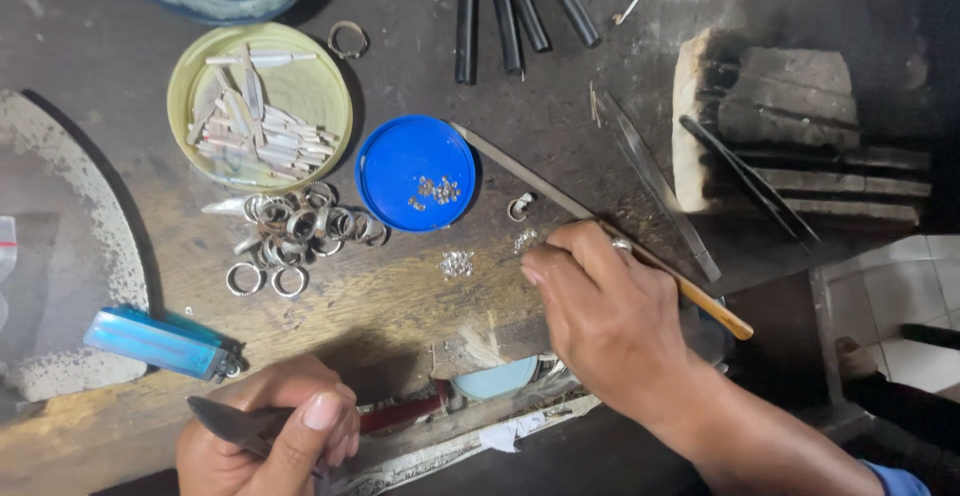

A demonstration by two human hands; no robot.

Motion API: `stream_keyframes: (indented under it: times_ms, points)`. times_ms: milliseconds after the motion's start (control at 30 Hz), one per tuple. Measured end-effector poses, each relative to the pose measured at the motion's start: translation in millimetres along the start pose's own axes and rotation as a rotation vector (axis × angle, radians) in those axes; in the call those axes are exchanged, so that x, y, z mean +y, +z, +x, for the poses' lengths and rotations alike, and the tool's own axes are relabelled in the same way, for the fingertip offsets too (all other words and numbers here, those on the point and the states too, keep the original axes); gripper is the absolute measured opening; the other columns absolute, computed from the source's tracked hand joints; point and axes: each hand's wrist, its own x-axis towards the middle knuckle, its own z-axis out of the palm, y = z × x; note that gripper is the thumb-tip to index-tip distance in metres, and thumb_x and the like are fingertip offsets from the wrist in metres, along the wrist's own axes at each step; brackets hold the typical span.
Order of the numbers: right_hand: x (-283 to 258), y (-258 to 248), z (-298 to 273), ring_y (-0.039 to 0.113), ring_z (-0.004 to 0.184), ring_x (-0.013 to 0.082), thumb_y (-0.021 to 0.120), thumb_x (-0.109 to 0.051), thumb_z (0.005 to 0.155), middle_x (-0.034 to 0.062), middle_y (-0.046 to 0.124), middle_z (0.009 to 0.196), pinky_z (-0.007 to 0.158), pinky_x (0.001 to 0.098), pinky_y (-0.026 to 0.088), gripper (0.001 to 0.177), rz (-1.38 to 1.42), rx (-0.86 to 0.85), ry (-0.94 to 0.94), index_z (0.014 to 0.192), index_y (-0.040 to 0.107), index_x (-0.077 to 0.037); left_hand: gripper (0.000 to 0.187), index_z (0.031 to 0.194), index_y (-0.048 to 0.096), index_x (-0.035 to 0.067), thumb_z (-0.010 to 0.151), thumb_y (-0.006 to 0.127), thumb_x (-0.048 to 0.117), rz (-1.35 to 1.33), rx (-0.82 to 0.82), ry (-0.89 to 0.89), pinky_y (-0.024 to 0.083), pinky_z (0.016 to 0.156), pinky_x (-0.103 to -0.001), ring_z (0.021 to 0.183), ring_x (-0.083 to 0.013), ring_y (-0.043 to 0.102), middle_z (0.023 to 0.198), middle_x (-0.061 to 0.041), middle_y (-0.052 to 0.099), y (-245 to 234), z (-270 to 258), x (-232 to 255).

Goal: Filing a small metal jewelry component held in pliers at a workbench to smooth and shape it.

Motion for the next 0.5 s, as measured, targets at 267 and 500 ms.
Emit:
stream_keyframes:
  times_ms: [267,500]
  points:
    - [3.7,-12.5,-0.3,0.052,0.075,0.0233,0.040,-0.009,0.088,0.0118,0.051,0.080,0.068,0.0307,0.043,0.015,0.452,0.017,0.081,0.083,0.049,0.001,0.022,0.056,0.047,0.002,0.077,0.051,0.010,-0.095,0.047,0.032,0.037,0.035,-0.019,0.035,-0.0119,0.043,0.044,-0.007,0.044,0.2,-6.1,1.4]
    - [9.3,-13.2,-8.0,0.045,0.046,0.0141,0.039,-0.014,0.090,0.0096,0.048,0.062,0.037,0.0226,0.039,0.020,1.272,-0.104,0.615,0.077,0.047,0.000,0.027,0.054,0.051,0.007,0.078,0.053,0.020,-0.056,-0.132,0.065,0.038,0.038,-0.021,0.036,-0.0107,0.045,0.043,-0.001,0.051,10.1,-22.1,9.2]
